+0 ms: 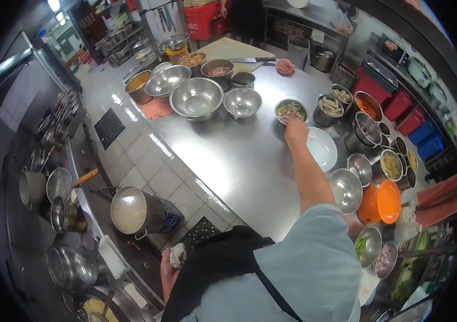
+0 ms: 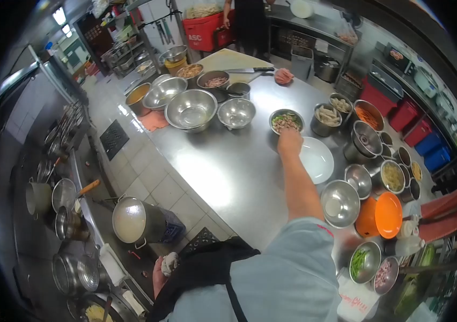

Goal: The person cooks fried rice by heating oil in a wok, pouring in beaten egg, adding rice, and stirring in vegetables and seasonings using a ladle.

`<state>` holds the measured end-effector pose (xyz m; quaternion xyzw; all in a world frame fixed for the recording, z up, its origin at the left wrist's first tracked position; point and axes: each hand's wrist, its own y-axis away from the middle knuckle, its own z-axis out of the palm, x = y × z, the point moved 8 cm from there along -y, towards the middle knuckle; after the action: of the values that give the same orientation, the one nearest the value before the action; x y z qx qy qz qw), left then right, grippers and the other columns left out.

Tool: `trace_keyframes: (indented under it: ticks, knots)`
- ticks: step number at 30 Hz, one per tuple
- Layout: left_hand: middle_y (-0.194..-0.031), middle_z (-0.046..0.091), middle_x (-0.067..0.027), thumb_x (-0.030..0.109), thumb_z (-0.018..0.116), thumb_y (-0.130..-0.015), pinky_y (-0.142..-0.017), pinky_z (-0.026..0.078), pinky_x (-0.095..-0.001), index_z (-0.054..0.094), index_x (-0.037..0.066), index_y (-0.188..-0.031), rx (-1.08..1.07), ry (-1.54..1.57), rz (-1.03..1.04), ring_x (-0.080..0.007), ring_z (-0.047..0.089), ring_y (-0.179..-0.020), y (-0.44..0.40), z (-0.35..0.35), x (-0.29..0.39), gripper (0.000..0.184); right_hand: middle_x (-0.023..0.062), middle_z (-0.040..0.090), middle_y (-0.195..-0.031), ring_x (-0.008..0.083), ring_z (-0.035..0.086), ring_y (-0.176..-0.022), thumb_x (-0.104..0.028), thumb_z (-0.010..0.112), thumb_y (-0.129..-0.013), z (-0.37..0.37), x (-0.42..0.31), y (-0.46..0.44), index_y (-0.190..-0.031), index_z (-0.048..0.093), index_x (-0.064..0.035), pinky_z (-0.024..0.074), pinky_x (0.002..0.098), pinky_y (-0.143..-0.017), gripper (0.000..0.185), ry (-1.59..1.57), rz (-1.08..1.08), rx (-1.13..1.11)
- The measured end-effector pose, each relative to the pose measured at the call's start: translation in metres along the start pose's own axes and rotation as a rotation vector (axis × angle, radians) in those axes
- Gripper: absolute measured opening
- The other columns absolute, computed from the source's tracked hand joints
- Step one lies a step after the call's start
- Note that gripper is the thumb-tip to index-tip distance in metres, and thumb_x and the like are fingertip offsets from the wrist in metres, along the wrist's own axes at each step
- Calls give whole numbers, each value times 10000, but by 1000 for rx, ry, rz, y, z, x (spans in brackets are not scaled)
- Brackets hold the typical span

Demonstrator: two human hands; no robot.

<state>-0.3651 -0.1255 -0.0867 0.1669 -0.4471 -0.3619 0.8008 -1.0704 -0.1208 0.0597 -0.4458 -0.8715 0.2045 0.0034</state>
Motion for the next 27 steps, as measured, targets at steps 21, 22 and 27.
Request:
trace_keyframes:
  ticks: [21, 22, 27]
  knots:
    - [-1326, 645, -160, 296, 689, -945, -1005, 511, -462, 514, 216, -1446, -139, -1597, 577, -384, 617, -1211, 31, 203, 63, 537, 80, 688, -924, 287, 637, -945, -86, 686, -722, -101, -237, 305, -859, 688, -116, 445, 469, -784, 140, -650, -1185, -298]
    - [-1319, 648, -154, 296, 688, -945, -999, 514, -462, 521, 215, -1439, -96, -1618, 560, -376, 621, -1205, 34, 191, 64, 528, 67, 685, -957, 277, 636, -964, -91, 657, -762, -111, -251, 315, -882, 686, -118, 448, 459, -791, 127, -722, -1252, -297]
    - [-1090, 710, -177, 367, 686, -929, -847, 553, -504, 548, 250, -1400, 192, -1573, 642, -384, 684, -1021, 71, 130, 77, 504, 82, 680, -991, 292, 638, -982, -112, 649, -793, -137, -319, 364, -906, 663, -100, 452, 456, -800, 115, -820, -1566, -364]
